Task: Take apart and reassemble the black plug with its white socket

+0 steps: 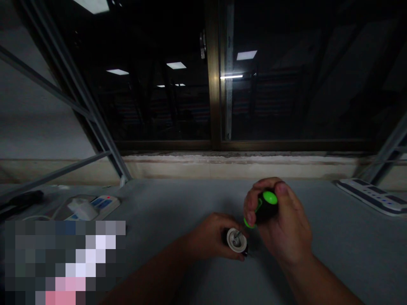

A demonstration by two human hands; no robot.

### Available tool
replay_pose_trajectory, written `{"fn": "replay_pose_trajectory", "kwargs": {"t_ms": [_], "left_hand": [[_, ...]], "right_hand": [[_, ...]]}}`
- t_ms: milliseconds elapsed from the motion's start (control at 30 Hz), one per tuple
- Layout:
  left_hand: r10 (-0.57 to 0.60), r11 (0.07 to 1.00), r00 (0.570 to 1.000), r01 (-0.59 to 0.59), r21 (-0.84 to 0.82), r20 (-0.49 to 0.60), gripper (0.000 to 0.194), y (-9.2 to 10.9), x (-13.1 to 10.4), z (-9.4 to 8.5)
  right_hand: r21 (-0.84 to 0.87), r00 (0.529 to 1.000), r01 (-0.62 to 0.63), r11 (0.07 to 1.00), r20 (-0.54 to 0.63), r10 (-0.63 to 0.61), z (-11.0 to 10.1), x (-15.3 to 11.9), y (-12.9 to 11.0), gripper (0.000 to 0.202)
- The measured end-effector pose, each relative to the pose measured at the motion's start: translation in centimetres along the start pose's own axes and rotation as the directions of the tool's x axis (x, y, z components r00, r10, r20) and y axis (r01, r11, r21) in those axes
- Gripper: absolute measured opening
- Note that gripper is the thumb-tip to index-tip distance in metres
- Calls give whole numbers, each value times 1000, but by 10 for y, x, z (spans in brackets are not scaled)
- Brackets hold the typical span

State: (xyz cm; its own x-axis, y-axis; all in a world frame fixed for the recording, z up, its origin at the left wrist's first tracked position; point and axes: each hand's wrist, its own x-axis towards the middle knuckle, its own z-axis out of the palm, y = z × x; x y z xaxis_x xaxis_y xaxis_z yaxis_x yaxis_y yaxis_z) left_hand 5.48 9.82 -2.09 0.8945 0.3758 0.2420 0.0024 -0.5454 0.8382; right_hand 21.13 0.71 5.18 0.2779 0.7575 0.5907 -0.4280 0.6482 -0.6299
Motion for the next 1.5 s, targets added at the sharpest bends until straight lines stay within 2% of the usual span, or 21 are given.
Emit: {"fn": "replay_pose_trajectory", "kwargs": {"t_ms": [67, 133, 300, 333, 400, 467, 533, 600, 700, 767, 833, 900, 933, 1000, 1067, 1200, 1367, 1433, 1500], "left_hand": [[-3, 1000, 1000, 3, -1, 0, 51, -1, 0, 0], [-3, 1000, 1000, 3, 0, -7, 52, -2, 0, 0], [7, 1000, 1000, -7, -14, -10, 49, -2, 0, -1], [11, 1000, 1000, -11, -19, -5, 49, -2, 0, -1], [19, 999, 1000, -19, -29, 6, 48, -1, 0, -1], [22, 999, 1000, -22, -37, 19, 47, 0, 0, -1], [20, 999, 1000, -19, -38, 24, 46, -1, 0, -1], [13, 999, 1000, -12, -32, 21, 47, -2, 0, -1], [3, 1000, 1000, -3, -23, 16, 50, -2, 1, -2], [1, 1000, 1000, 0, -23, 21, 49, -1, 1, -2], [-4, 1000, 1000, 5, -24, 23, 47, 2, 0, -3], [-11, 1000, 1000, 12, -25, 22, 46, 4, 0, -3], [-16, 1000, 1000, 16, -25, 20, 46, 4, -1, -3], [-21, 999, 1000, 21, -25, 21, 47, 5, -1, -2], [-19, 1000, 999, 20, -21, 26, 50, 4, -1, -1], [5, 1000, 999, -5, 15, 32, 48, 1, 0, -1], [34, 993, 999, -31, 116, -21, 41, -1, 2, -2], [44, 988, 999, -40, 152, -25, 37, -2, 3, -1], [53, 983, 998, -49, 177, -18, 32, -2, 3, -1]], "right_hand": [[91, 999, -24, 996, 41, 20, 2, -1, -2, 26], [101, 998, -4, 995, 66, -3, 2, -2, -2, 21], [-87, 994, 113, 990, -3, -113, -4, 1, 3, 15], [-110, 995, 102, 989, 9, -101, -6, 1, 4, 14], [-106, 997, 17, 994, 80, -9, -7, 1, 5, 27], [-45, 982, -102, 994, 158, 107, -6, -1, 3, 40], [33, 970, -166, 986, 184, 157, -1, -4, 0, 43], [74, 976, -150, 986, 172, 135, 3, -6, -1, 42], [55, 990, -58, 997, 135, 50, 4, -5, 0, 36], [-9, 995, -4, 1000, 95, 5, -2, -3, 2, 26], [-121, 994, 5, 993, 110, 8, -10, 0, 2, 18], [-225, 976, -26, 974, 205, 74, -18, 2, -1, 20], [-243, 950, -62, 968, 283, 132, -21, 2, -3, 28], [-211, 873, -152, 966, 429, 231, -21, 2, -8, 43], [-131, 843, -221, 967, 473, 256, -17, 0, -11, 46], [-25, 898, -184, 983, 402, 178, -9, -4, -7, 29], [15, 952, -105, 994, 289, 96, -1, -5, -9, 24], [34, 963, -98, 995, 257, 86, 1, -6, -11, 24], [31, 958, -96, 995, 276, 84, 3, -7, -10, 23]]}}
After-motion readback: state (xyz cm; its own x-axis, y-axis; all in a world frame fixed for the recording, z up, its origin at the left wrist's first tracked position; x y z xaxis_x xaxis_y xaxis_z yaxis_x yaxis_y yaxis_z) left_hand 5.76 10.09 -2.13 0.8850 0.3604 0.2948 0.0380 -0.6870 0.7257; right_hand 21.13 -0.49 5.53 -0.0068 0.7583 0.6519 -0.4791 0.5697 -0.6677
